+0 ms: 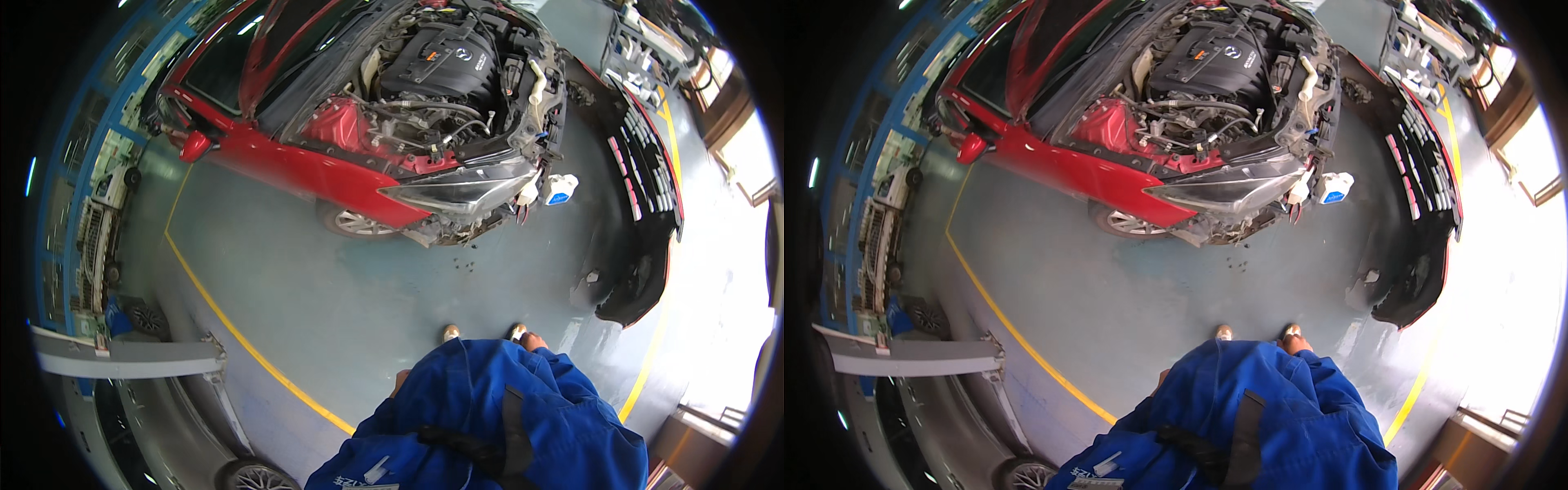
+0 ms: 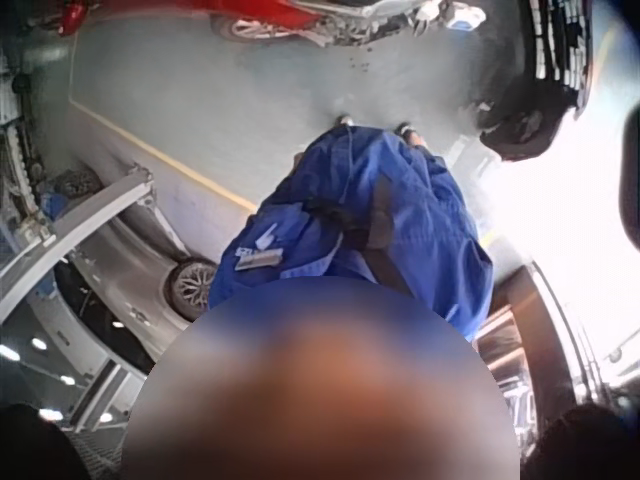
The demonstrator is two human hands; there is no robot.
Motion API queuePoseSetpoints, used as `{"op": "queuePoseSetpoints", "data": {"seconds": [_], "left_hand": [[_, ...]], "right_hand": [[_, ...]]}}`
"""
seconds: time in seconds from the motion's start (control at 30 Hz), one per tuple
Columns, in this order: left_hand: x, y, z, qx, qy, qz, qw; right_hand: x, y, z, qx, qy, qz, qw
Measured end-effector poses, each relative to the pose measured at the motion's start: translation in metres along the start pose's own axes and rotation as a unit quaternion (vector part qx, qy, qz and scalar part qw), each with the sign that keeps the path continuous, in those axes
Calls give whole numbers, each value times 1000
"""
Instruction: The person removes a black plastic cover from the front of a red car, then uses a ratchet to loosen and remove bolts from the front bumper area. The person continues to remove bolts from under the bumper and works on the underside of the front end.
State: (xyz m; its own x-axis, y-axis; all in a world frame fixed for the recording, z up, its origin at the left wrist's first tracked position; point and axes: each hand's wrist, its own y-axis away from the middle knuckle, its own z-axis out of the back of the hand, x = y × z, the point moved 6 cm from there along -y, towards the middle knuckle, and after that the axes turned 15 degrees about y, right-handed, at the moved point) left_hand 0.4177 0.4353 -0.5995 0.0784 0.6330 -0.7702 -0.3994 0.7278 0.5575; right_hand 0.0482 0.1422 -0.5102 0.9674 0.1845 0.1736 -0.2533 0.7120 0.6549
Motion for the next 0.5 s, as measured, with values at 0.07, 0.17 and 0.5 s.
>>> {"op": "queuePoseSetpoints", "data": {"seconds": [0.07,0.17,0.5], "left_hand": [[-4,-5,14,16,-14,-20,1000],[-42,-27,43,53,-57,-53,996],[-408,-269,80,-153,-161,-328,918]], "right_hand": [[35,4,9,-90,-45,45,994],[83,4,20,-172,-109,83,976],[142,-164,86,-160,-566,-66,806]]}}
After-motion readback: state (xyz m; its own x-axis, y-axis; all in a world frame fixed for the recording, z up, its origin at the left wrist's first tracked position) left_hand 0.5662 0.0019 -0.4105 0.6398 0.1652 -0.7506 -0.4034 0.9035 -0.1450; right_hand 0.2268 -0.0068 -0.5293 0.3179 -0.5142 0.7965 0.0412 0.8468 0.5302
